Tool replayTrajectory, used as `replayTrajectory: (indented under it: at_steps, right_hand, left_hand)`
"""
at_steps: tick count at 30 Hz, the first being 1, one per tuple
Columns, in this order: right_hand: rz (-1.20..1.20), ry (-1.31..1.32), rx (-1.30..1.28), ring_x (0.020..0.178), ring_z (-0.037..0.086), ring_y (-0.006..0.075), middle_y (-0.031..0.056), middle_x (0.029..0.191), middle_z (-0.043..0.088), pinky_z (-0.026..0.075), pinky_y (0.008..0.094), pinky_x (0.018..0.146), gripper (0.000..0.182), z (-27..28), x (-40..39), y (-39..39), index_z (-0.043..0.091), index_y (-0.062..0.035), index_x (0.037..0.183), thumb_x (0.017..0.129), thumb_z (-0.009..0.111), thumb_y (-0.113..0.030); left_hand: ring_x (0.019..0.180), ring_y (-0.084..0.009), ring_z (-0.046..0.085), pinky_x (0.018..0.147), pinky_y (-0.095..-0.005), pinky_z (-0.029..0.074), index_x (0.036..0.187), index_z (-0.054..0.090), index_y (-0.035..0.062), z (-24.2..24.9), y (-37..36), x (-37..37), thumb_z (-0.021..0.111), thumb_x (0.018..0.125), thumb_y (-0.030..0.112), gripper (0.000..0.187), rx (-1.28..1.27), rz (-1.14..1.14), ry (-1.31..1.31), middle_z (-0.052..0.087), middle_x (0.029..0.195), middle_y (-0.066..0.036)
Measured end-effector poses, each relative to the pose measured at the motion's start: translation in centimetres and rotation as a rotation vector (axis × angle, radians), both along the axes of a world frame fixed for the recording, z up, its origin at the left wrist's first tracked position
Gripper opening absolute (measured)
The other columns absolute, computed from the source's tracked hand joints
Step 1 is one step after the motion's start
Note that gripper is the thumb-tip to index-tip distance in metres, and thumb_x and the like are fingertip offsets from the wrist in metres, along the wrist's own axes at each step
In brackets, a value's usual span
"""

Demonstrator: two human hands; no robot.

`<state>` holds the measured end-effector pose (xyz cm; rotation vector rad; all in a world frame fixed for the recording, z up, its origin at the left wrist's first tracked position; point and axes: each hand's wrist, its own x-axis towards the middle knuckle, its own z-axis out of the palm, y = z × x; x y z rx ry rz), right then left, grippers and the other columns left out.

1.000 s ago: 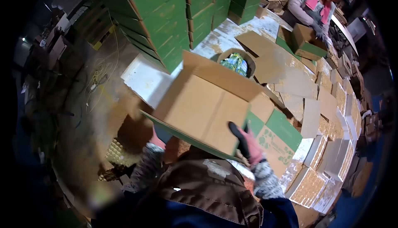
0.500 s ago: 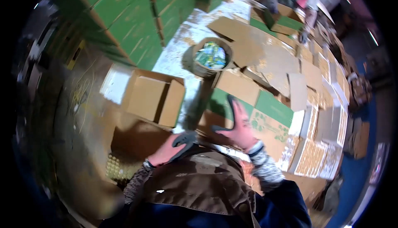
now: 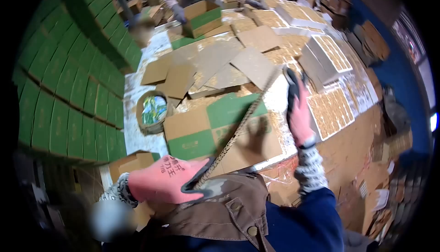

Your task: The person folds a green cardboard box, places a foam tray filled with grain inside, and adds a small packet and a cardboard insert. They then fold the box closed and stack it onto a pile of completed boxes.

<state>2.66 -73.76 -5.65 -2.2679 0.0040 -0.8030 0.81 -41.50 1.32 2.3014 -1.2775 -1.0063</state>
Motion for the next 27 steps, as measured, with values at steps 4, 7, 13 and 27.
replayTrajectory:
  at_steps: [4,7,13,27]
  right_hand:
    - [0.062,0.088,0.663,0.125,0.039,0.0256,0.0180,0.136,0.039,0.031,0.0330,0.104,0.062,-3.6,3.1,2.6,0.025,-0.0031,0.142,0.089,0.055,-0.017]
    - [0.151,0.006,0.987,0.116,0.045,0.0230,0.0137,0.127,0.044,0.040,0.0325,0.096,0.059,-2.3,2.4,2.1,0.031,-0.0034,0.137,0.084,0.058,-0.010]
    - [0.600,-0.020,0.029,0.092,0.056,0.0274,0.0128,0.097,0.055,0.043,0.0357,0.086,0.044,2.5,2.4,4.9,0.051,-0.0084,0.116,0.074,0.062,-0.015]
    - [0.426,-0.089,-0.503,0.111,0.049,0.0363,0.0223,0.126,0.047,0.040,0.0420,0.093,0.044,2.9,13.7,3.2,0.044,-0.0028,0.126,0.089,0.047,-0.026]
  left_hand:
    - [0.122,-0.0277,0.044,0.102,-0.0336,0.034,0.138,0.027,-0.0035,-3.7,-0.4,1.3,0.073,0.072,0.033,0.088,-0.254,0.192,0.359,0.041,0.134,-0.020]
    - [0.125,-0.0203,0.039,0.101,-0.0350,0.036,0.136,0.030,-0.0009,-9.3,4.9,0.5,0.081,0.064,0.017,0.090,-0.579,0.905,0.967,0.037,0.137,-0.015]
    - [0.100,-0.0212,0.057,0.088,-0.0350,0.045,0.113,0.054,-0.0027,-5.2,0.6,1.1,0.069,0.075,0.017,0.045,-0.732,0.970,0.042,0.059,0.100,-0.015]
    - [0.110,-0.0264,0.054,0.089,-0.0344,0.049,0.137,0.029,0.0032,-19.9,3.6,2.1,0.053,0.075,-0.007,0.067,-1.003,1.194,0.635,0.044,0.129,-0.016]
